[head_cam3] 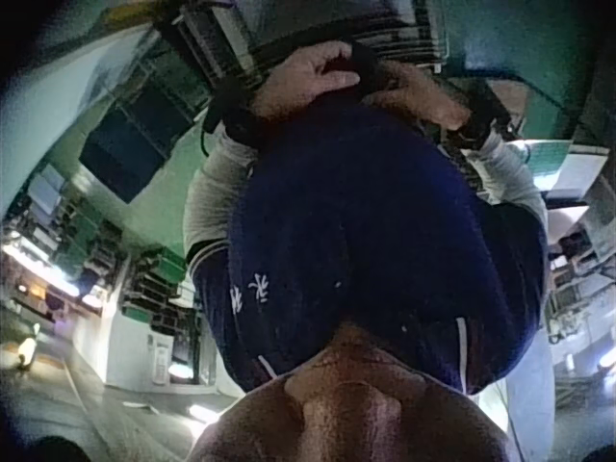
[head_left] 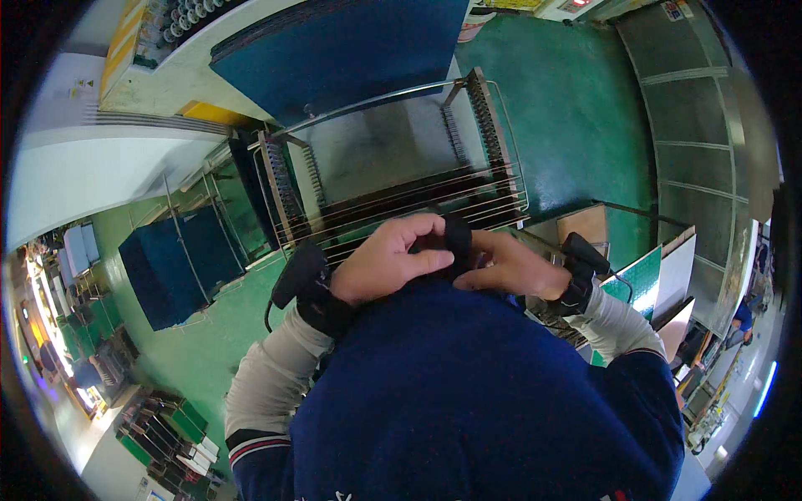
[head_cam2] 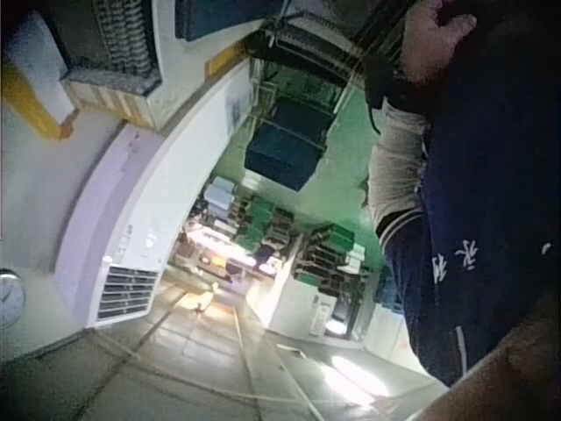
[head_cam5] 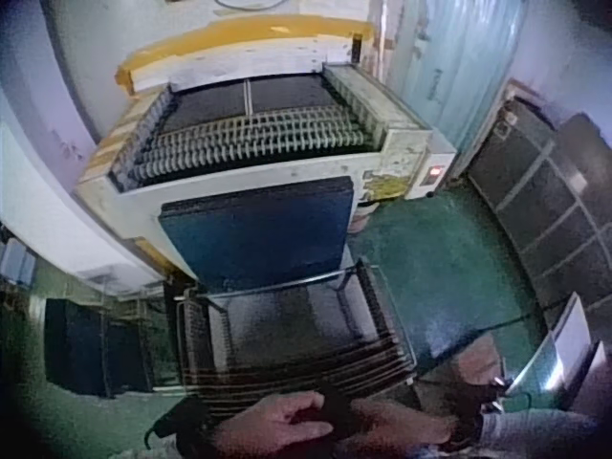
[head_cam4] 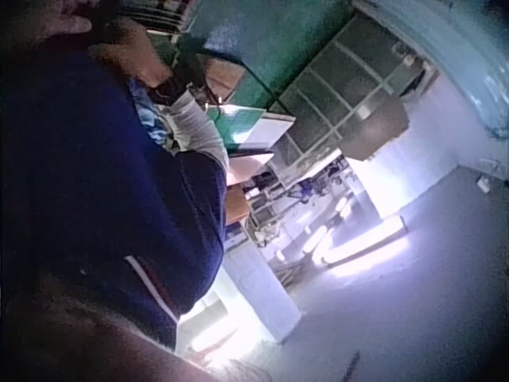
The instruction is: Removing metal plates from a machine and placing them into a drying or storage rack.
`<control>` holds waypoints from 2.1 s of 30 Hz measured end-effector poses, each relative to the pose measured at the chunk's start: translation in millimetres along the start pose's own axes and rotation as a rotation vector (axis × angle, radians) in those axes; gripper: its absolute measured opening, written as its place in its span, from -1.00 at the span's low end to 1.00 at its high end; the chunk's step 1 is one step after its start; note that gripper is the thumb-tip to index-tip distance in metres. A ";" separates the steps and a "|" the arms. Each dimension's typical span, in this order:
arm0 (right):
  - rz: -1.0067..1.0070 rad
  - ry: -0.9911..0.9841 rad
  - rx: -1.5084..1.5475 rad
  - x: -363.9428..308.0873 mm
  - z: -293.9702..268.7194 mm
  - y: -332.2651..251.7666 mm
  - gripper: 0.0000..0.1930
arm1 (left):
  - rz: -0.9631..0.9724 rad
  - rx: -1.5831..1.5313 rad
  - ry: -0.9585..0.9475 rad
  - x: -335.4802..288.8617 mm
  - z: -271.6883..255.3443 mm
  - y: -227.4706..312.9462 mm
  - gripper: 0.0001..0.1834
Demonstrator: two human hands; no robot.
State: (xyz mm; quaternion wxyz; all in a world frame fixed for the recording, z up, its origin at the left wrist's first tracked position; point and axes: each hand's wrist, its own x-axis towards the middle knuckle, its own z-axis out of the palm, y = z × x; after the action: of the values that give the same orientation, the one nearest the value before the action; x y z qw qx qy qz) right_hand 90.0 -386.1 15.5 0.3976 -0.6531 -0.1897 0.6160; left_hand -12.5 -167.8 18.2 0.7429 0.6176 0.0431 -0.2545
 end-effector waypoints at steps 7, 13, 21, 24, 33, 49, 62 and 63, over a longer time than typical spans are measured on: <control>-0.111 -0.053 0.016 -6.1 -19.2 -12.3 -0.62 | 0.126 -0.245 0.067 3.0 -0.7 39.5 -0.90; -0.188 0.014 0.575 -19.8 -36.9 -27.0 -0.62 | 0.159 0.020 -0.134 22.9 16.5 45.9 -0.85; -0.472 0.024 0.573 -39.0 -63.8 4.2 -0.54 | 0.061 0.234 -0.204 46.1 20.9 10.1 -0.80; -0.386 -0.042 0.841 -41.3 -73.0 5.1 -0.51 | 0.064 0.204 -0.171 49.3 26.4 2.3 -0.81; 0.194 -0.248 0.207 -57.1 -61.4 11.4 -0.69 | -0.155 -0.063 -0.174 47.9 22.9 1.9 -0.78; -0.014 -0.016 -0.032 -39.8 -9.3 26.1 -0.81 | 0.057 0.803 -0.274 45.1 34.0 -16.2 -0.62; -0.231 0.425 -0.623 -21.8 20.0 15.3 -0.71 | 0.298 0.836 0.095 34.9 50.9 -19.3 -0.59; -0.199 0.407 -0.673 -20.0 19.9 15.5 -0.72 | 0.302 0.836 0.097 34.7 51.5 -19.9 -0.59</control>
State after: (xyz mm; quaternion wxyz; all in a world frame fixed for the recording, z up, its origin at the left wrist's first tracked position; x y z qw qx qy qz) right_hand 63.9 -404.7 18.5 0.2487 -0.8337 -0.3607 0.3362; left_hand -4.0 -229.7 -0.7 0.4555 0.8754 -0.1193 -0.1092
